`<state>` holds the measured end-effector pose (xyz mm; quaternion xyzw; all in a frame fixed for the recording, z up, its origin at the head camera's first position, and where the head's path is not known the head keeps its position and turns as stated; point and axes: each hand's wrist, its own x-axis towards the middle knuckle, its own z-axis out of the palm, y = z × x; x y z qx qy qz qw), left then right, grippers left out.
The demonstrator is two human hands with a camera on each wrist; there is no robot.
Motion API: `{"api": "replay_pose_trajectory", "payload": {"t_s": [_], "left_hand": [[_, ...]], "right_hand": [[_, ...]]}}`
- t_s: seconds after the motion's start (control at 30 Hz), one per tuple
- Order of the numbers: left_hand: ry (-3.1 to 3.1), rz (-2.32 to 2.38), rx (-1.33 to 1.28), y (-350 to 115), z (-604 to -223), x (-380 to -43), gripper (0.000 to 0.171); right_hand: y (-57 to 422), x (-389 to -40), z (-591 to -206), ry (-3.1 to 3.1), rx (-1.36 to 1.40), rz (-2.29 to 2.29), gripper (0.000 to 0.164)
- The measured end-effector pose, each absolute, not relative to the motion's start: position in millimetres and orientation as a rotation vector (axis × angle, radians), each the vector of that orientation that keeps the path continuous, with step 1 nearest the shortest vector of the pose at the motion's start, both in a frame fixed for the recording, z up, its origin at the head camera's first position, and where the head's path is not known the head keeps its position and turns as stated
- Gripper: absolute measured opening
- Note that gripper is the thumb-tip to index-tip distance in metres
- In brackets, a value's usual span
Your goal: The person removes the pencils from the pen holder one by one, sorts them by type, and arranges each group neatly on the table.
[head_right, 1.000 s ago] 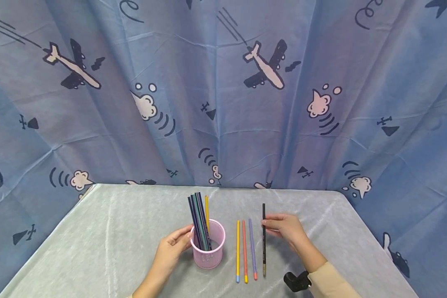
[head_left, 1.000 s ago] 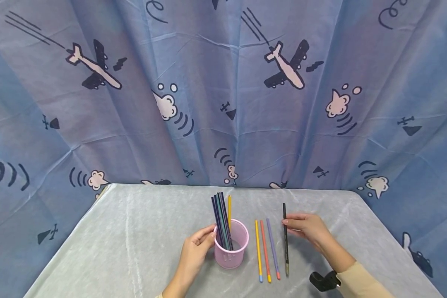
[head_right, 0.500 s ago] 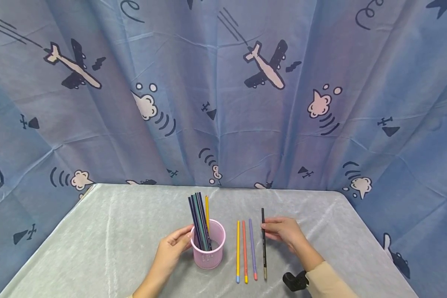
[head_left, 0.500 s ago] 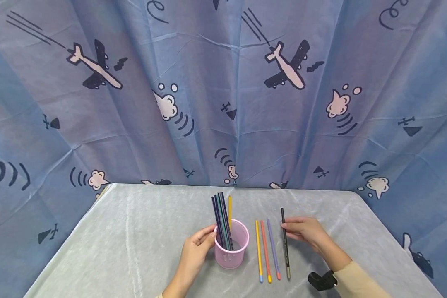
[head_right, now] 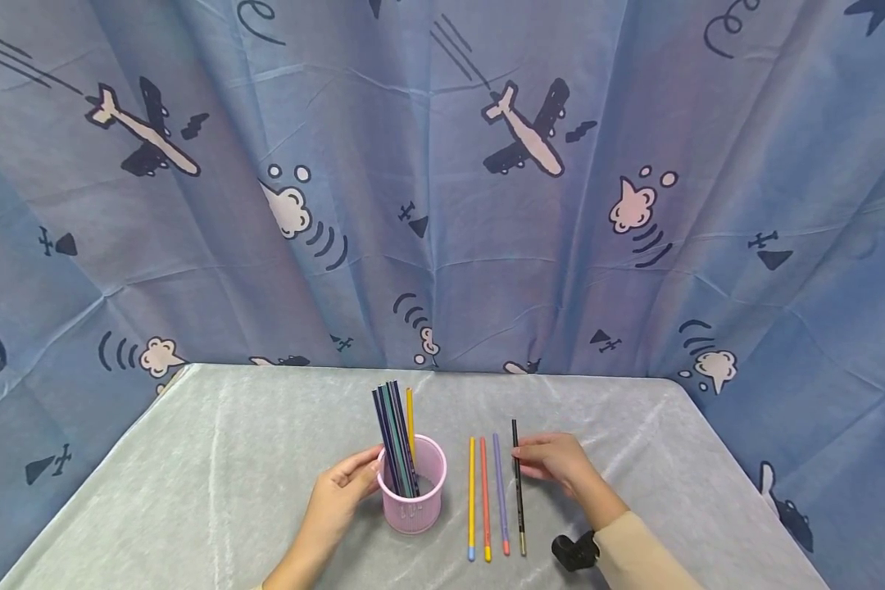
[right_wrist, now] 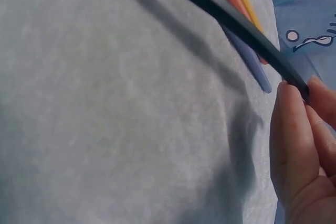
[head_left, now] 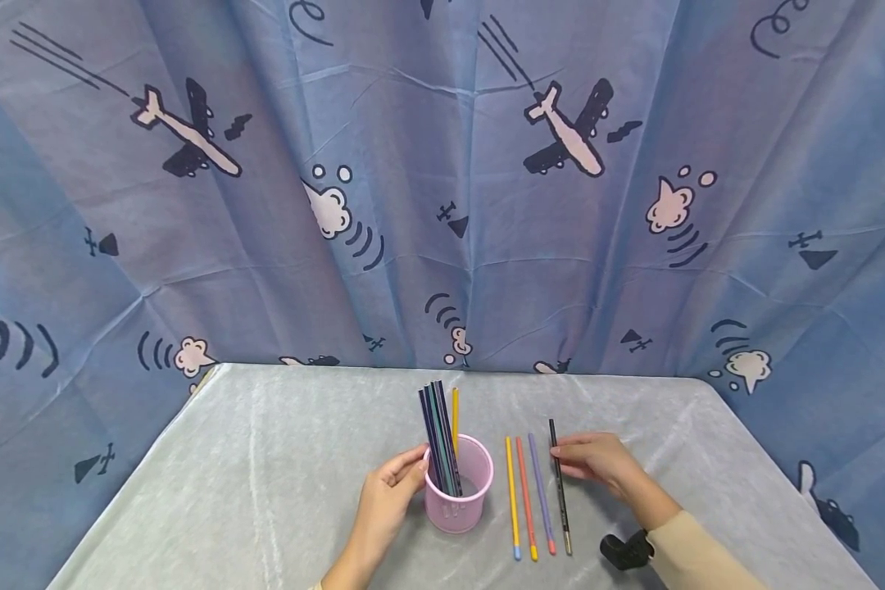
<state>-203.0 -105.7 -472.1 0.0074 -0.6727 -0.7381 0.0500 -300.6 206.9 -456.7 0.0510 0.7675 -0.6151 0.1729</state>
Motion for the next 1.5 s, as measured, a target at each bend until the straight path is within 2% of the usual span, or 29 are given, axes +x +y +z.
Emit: {"api": "replay_pose_trajectory", "payload": {"t_s": [0.97,1.1,1.33,1.5], "left_hand": [[-2.011,-2.269,-0.007,-104,-471,-204,0.039],[-2.004,-2.284,-0.021,-103,-473,-204,0.04],[-2.023,-2.265,-0.005,-104,-473,-204,0.04],[-2.038,-2.253,0.008,-106,-472,-203,0.04]], "right_hand": [[186,-304,-466,2.523,0.269,-1.484,0.025],[186,-301,-464,2.574,0.223,-1.573,0.028],[171,-290,-447,2.441,0.109,-1.831,0.042],[154,-281,-430,2.443,0.043,-1.806,0.042]]}}
